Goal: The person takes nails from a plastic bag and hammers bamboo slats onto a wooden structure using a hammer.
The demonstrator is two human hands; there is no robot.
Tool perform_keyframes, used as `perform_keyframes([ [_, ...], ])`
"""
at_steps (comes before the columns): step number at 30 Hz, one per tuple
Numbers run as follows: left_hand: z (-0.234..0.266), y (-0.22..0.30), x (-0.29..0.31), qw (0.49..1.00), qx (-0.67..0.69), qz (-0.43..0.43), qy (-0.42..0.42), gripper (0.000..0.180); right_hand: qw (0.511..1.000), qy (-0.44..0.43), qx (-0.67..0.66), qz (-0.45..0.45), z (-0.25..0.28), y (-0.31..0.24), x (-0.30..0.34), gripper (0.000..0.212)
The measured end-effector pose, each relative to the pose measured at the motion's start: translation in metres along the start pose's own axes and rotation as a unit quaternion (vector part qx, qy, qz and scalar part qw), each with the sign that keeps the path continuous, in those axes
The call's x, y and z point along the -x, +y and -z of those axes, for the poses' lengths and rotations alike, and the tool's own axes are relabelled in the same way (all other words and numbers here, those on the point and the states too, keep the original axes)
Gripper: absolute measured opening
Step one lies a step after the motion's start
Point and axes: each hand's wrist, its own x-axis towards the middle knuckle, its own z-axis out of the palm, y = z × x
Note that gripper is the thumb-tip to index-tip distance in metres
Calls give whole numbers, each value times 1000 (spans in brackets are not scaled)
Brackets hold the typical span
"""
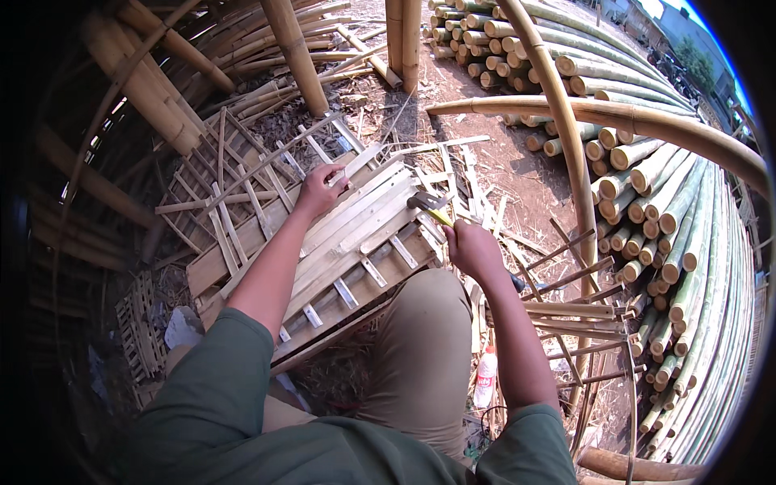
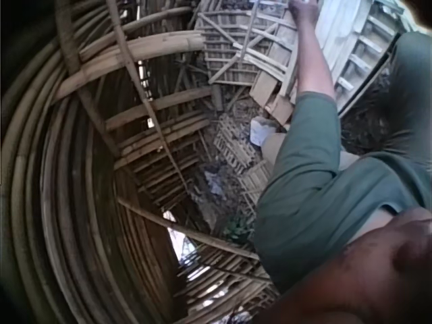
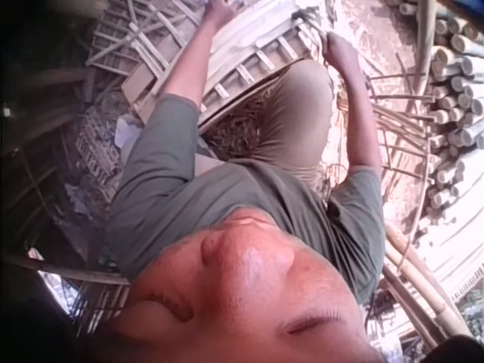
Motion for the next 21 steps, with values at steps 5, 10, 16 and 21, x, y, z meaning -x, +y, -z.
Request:
perform_keyframes([
  [5,0,-1,2,1000,10,18,3,28,998,50,-30,23,31,-9,-13,37],
  [10,4,0,3,999,14,29,0,27,930,280,-188,147,95,-30,-20,26],
  [16,-3,5,1,1000,12,-2,13,25,996,50,-76,-4,-19,35,0,32],
  [21,5,2,3,1000,-8,-10,17,24,994,51,-92,-9,19,13,-6,36],
])
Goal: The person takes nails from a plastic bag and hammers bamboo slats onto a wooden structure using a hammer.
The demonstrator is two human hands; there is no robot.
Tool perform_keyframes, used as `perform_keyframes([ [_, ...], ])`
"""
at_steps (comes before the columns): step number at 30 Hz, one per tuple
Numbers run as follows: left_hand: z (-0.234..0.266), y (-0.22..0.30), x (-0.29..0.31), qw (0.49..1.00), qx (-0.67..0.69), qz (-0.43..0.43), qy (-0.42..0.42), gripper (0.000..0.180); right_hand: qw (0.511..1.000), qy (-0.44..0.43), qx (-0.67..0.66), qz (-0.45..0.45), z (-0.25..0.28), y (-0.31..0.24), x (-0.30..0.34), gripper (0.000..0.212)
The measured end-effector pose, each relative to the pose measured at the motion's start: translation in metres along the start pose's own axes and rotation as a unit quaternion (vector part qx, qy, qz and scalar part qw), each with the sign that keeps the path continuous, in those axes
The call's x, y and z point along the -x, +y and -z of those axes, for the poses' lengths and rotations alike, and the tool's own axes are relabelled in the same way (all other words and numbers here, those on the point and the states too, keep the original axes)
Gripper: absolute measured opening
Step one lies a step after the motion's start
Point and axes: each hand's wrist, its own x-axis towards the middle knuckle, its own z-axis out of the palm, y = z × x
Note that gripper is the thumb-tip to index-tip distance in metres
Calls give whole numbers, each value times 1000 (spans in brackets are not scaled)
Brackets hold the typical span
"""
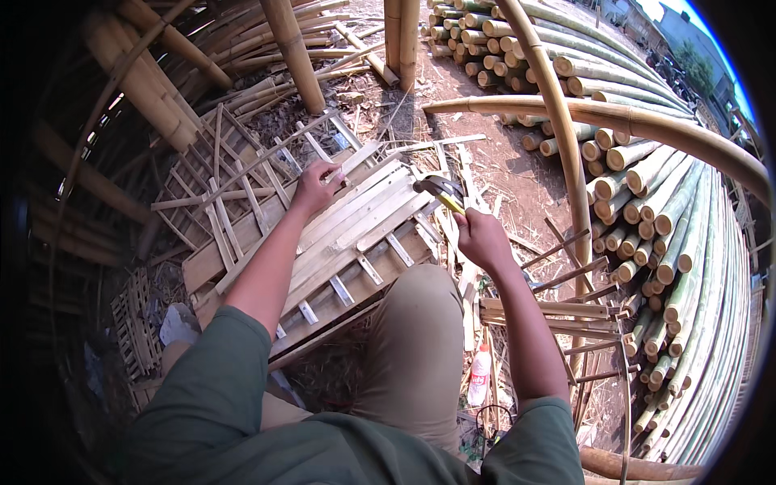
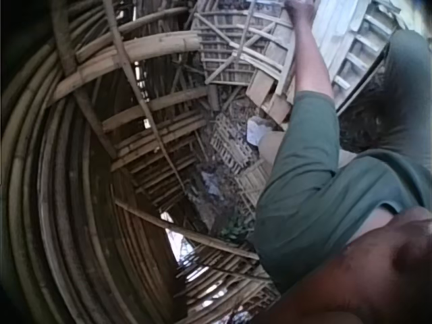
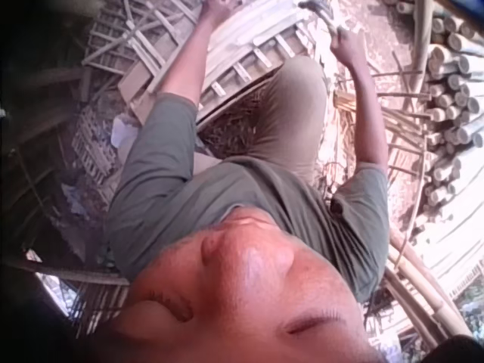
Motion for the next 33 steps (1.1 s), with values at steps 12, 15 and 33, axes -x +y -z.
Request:
perform_keyframes([
  [12,-4,0,0,1000,-11,-18,9,23,992,-74,103,-3,-7,-4,7,35],
  [15,0,-2,1,1000,-4,3,4,24,997,-39,73,7,6,-20,4,34],
  [33,-2,-1,-1,1000,-3,20,-3,23,992,-67,70,82,0,-21,7,32],
])
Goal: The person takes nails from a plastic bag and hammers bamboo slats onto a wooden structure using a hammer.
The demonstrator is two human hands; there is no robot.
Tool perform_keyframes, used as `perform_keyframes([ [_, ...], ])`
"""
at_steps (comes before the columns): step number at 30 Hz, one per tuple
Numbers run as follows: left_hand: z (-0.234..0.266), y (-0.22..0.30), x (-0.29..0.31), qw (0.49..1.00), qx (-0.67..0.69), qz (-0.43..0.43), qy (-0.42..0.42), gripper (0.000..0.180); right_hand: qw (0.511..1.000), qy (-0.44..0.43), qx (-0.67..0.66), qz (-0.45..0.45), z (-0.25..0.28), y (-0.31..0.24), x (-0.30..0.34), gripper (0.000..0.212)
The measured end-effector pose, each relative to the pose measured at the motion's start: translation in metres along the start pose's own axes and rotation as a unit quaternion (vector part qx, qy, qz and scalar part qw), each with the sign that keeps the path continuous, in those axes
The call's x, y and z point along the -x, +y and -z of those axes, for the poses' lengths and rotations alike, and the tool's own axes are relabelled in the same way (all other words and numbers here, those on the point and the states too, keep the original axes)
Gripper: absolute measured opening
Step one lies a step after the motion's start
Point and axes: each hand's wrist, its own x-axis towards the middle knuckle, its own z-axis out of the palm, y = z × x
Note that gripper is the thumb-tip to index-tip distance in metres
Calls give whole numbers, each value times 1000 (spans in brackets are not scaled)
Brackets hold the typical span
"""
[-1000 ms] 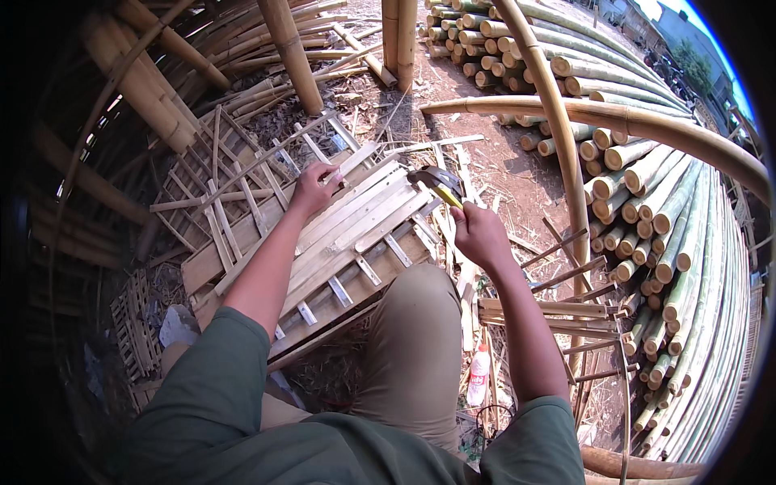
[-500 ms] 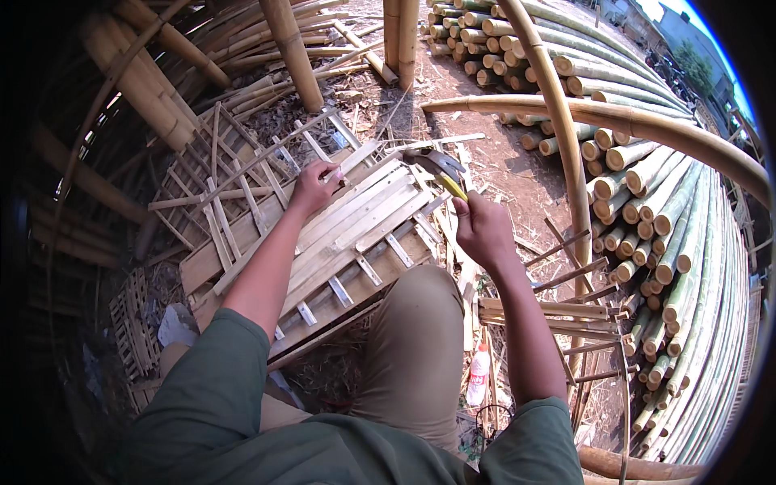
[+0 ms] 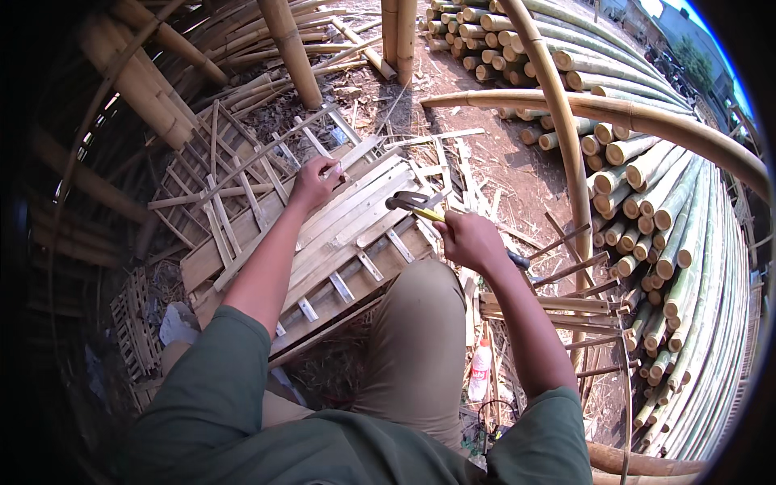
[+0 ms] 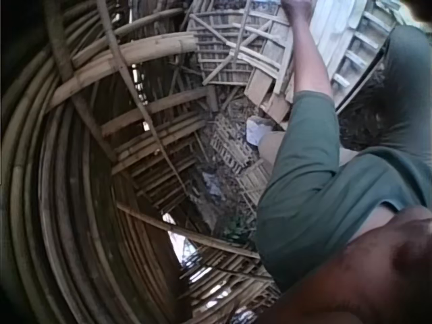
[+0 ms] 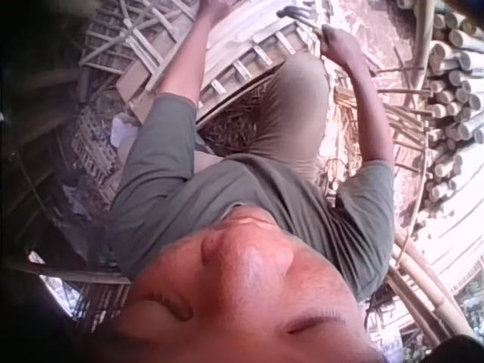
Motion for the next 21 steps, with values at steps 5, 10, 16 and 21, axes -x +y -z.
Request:
perform_keyframes([
  [5,-2,2,0,1000,0,-9,2,23,995,-35,54,70,-6,1,-5,30],
  [10,2,-1,1,1000,1,0,2,24,983,57,-15,176,19,0,-26,30],
  [16,-7,7,-2,1000,12,-8,3,25,983,-77,29,165,-2,25,-26,28],
  [21,-6,-2,0,999,4,32,-4,29,989,-73,103,81,32,-9,-48,31],
])
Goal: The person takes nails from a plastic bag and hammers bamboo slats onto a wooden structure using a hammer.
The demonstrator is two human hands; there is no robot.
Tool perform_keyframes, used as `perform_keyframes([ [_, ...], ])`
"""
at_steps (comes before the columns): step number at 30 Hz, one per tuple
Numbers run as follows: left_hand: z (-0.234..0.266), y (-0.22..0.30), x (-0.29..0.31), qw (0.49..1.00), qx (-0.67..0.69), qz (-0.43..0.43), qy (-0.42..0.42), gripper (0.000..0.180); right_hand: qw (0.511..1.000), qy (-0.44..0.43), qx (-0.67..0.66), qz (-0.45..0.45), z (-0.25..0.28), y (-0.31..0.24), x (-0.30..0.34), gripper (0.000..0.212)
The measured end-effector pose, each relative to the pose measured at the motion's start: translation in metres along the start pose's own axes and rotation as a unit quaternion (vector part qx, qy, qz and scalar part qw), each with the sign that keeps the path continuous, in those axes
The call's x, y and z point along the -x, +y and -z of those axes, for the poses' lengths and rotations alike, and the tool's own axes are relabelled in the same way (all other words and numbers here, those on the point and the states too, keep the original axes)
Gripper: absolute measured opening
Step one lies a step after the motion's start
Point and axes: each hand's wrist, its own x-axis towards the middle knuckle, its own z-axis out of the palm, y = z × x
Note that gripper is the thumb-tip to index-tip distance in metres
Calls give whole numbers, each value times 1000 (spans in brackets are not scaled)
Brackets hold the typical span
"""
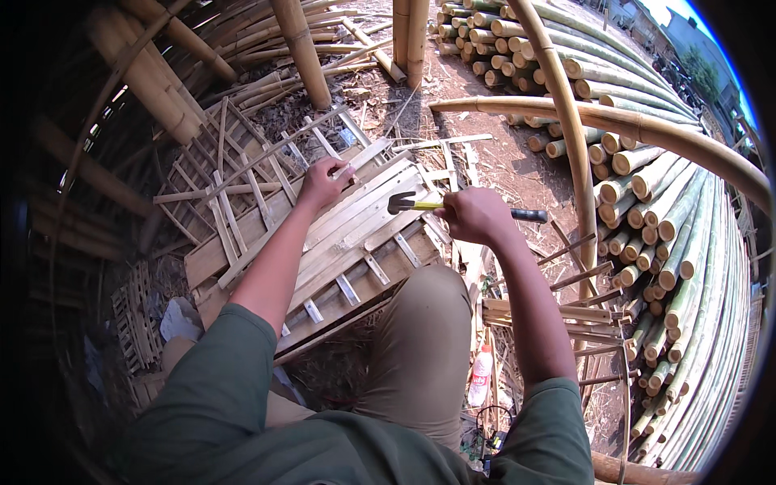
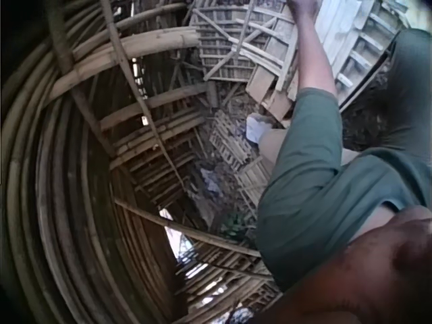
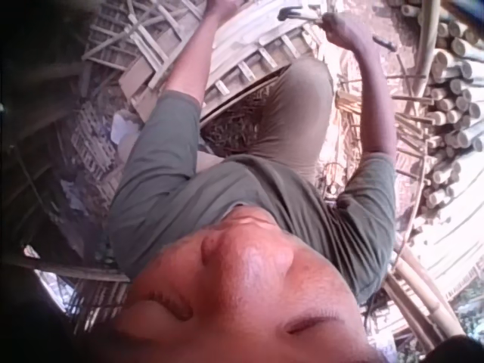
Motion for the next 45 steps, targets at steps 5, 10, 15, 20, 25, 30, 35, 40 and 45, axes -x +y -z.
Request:
perform_keyframes([
  [5,1,-14,-3,999,10,-32,19,28,966,114,-210,-97,61,-65,-18,38],
  [10,1,-16,-8,996,7,-88,4,26,877,252,-364,-187,33,-91,-53,40],
  [15,3,-9,-6,996,-3,-81,-29,24,867,257,-324,-279,-17,-69,-84,41],
  [20,11,-12,-4,991,-25,-123,-53,26,887,182,-270,-327,-22,-69,-96,44],
  [25,13,-13,-8,987,27,-61,-149,25,897,186,-258,-308,-27,-81,-105,39],
  [30,22,-13,-8,970,-123,-93,-190,27,906,164,-250,-301,-23,-88,-112,39],
  [35,24,-14,4,971,-141,-143,-129,29,910,168,-252,-282,-25,-87,-123,39],
  [40,20,-17,6,980,-107,-129,-110,28,920,159,-249,-256,-32,-80,-128,41],
  [45,21,-21,5,983,-87,-123,-108,28,927,144,-232,-259,-33,-83,-128,41],
])
